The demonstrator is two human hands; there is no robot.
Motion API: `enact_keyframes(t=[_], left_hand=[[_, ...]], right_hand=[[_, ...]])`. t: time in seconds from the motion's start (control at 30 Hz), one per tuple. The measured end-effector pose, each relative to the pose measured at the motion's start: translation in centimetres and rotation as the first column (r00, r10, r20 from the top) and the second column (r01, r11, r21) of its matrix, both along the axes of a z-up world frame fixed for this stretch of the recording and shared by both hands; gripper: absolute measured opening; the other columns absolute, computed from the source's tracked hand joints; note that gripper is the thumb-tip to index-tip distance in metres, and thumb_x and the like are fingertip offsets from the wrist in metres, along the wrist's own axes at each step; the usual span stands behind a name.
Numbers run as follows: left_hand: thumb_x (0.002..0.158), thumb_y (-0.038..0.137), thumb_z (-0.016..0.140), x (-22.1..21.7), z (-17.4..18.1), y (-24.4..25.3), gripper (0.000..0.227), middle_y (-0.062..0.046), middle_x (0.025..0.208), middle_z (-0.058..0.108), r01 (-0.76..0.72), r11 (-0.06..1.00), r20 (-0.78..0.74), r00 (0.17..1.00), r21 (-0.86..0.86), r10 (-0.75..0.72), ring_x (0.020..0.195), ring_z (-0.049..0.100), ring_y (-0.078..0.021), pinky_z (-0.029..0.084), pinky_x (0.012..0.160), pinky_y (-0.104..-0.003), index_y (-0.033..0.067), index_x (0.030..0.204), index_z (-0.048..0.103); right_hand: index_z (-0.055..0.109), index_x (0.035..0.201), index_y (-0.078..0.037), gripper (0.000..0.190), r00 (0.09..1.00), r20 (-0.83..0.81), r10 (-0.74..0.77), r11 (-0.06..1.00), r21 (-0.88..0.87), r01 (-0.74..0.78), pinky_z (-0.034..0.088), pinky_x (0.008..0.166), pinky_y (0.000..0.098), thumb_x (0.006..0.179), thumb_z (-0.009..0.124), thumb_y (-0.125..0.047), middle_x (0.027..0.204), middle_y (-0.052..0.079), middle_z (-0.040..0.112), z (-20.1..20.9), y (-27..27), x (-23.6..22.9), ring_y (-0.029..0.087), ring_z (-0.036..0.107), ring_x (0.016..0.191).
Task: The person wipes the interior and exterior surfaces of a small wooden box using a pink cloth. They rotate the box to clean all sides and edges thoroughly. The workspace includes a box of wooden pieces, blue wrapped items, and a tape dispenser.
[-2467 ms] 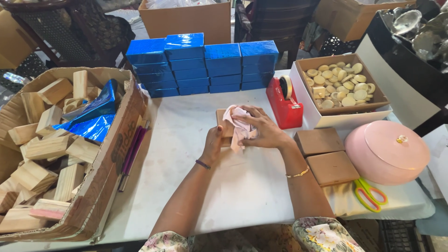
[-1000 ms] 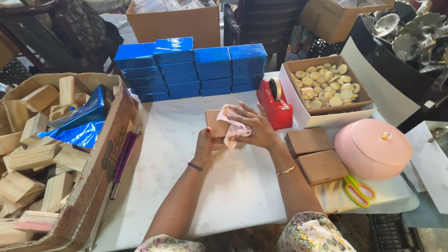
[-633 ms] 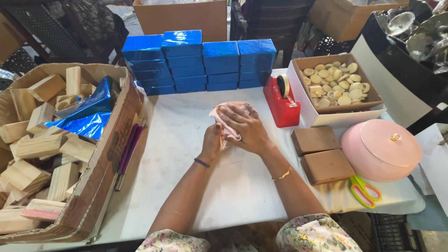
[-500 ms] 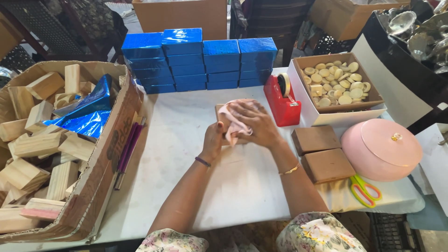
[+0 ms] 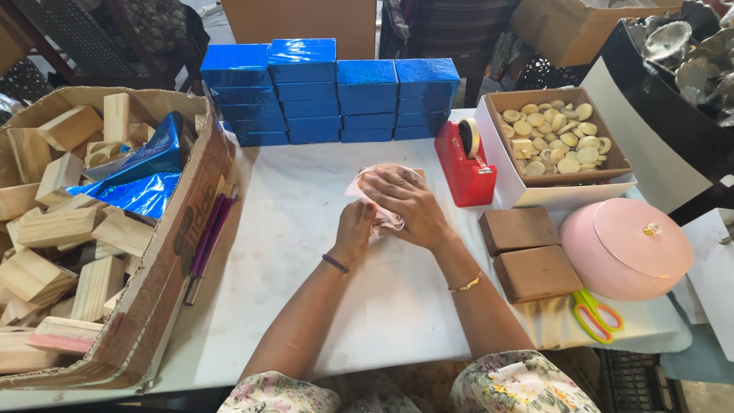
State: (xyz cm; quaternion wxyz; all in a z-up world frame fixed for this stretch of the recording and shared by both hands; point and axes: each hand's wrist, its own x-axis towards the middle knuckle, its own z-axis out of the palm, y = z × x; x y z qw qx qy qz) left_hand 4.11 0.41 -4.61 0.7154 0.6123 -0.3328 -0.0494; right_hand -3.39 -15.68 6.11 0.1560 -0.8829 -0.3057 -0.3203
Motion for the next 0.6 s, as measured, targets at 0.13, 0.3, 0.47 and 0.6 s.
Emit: enact_keyframes(t=[0.13,0.3,0.47,0.6], left_hand=[[0.092,0.085,0.038,0.3,1.0,-0.1,0.092,-0.007,0.080,0.071,-0.085,0.993,0.024,0.996,0.082,0.083,0.074,0.068,-0.0139,0.053,0.066,-0.027,-0.0021,0.097,0.068],[0.079,0.084,0.044,-0.9,4.3,0.2,0.092,-0.008,0.105,0.076,0.141,0.975,-0.264,0.947,-0.169,-0.183,0.096,0.076,-0.0173,0.062,0.083,-0.030,0.0026,0.116,0.064],[0.096,0.085,0.035,0.5,0.0,0.0,0.094,-0.006,0.086,0.071,-0.064,0.998,0.039,0.997,0.027,0.063,0.081,0.066,-0.0106,0.052,0.069,-0.026,-0.0019,0.099,0.070],[0.097,0.081,0.045,0.3,-0.4,-0.1,0.087,-0.006,0.086,0.069,-0.023,1.000,0.056,0.998,-0.015,0.023,0.078,0.062,-0.0112,0.049,0.066,-0.027,-0.0035,0.099,0.066]], right_hand=[[0.061,0.144,-0.012,0.068,0.996,-0.083,-0.017,0.998,0.056,0.022,0.031,0.123,0.0490,0.089,0.072,-0.052,0.153,0.009,0.056,-1.0,-3.2,1.0,0.030,0.045,0.148],[0.065,0.139,-0.012,0.069,0.973,-0.217,-0.083,0.985,0.131,0.113,0.034,0.118,0.0469,0.083,0.075,-0.050,0.150,0.008,0.058,-0.9,-4.6,0.8,0.029,0.047,0.145],[0.064,0.139,-0.013,0.062,0.999,-0.007,-0.047,0.999,-0.013,0.047,0.033,0.123,0.0471,0.088,0.073,-0.047,0.152,0.008,0.057,-0.9,-0.8,0.6,0.027,0.049,0.146],[0.059,0.146,-0.012,0.069,0.999,-0.041,0.003,1.000,-0.012,-0.003,0.031,0.125,0.0476,0.087,0.072,-0.046,0.157,0.008,0.054,-0.8,-1.5,0.6,0.028,0.047,0.149]])
